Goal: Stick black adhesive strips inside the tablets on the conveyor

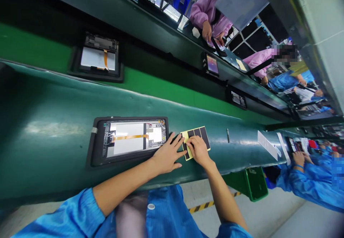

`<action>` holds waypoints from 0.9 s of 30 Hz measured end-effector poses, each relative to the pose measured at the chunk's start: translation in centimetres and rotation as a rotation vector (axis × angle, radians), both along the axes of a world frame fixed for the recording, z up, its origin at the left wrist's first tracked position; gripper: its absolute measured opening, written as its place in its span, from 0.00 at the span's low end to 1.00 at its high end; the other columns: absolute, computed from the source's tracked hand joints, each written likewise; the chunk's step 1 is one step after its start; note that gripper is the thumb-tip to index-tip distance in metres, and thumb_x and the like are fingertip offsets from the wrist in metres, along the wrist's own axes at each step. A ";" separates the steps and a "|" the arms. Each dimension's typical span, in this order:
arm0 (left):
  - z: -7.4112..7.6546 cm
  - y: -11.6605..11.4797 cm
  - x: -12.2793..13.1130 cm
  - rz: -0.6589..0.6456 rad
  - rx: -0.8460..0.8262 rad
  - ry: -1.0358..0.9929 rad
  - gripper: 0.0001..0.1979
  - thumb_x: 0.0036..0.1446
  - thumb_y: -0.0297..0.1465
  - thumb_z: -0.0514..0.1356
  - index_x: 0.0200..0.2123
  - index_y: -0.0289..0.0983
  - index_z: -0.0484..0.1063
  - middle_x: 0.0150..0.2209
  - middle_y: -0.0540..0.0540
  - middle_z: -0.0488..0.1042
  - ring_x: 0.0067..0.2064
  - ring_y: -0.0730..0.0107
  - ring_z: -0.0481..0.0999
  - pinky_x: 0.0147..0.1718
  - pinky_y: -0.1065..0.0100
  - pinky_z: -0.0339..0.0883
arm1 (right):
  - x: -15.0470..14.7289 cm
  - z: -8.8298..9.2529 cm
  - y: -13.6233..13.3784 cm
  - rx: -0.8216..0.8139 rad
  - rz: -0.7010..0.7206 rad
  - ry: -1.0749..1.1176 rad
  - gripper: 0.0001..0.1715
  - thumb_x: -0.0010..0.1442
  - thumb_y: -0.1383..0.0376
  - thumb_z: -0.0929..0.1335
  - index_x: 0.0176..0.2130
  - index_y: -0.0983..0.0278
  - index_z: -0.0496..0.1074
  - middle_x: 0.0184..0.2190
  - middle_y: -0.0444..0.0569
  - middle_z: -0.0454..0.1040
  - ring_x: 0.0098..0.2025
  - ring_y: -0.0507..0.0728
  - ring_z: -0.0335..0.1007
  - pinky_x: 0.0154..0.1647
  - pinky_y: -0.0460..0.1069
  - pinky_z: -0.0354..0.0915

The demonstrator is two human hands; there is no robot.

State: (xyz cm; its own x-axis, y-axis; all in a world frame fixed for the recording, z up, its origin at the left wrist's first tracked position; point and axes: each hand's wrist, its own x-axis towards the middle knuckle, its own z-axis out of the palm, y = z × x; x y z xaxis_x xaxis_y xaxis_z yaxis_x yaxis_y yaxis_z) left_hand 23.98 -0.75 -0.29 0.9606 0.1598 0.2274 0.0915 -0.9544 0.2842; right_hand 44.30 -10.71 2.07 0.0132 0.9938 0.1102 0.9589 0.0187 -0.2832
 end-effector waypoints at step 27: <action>1.9 0.9 -1.8 -0.016 -0.100 -0.144 0.25 0.65 0.47 0.61 0.60 0.42 0.74 0.71 0.35 0.62 0.73 0.40 0.57 0.69 0.37 0.47 | -1.2 4.2 -0.5 0.314 -0.248 0.187 0.10 0.73 0.62 0.62 0.38 0.59 0.68 0.37 0.49 0.72 0.41 0.58 0.71 0.45 0.54 0.67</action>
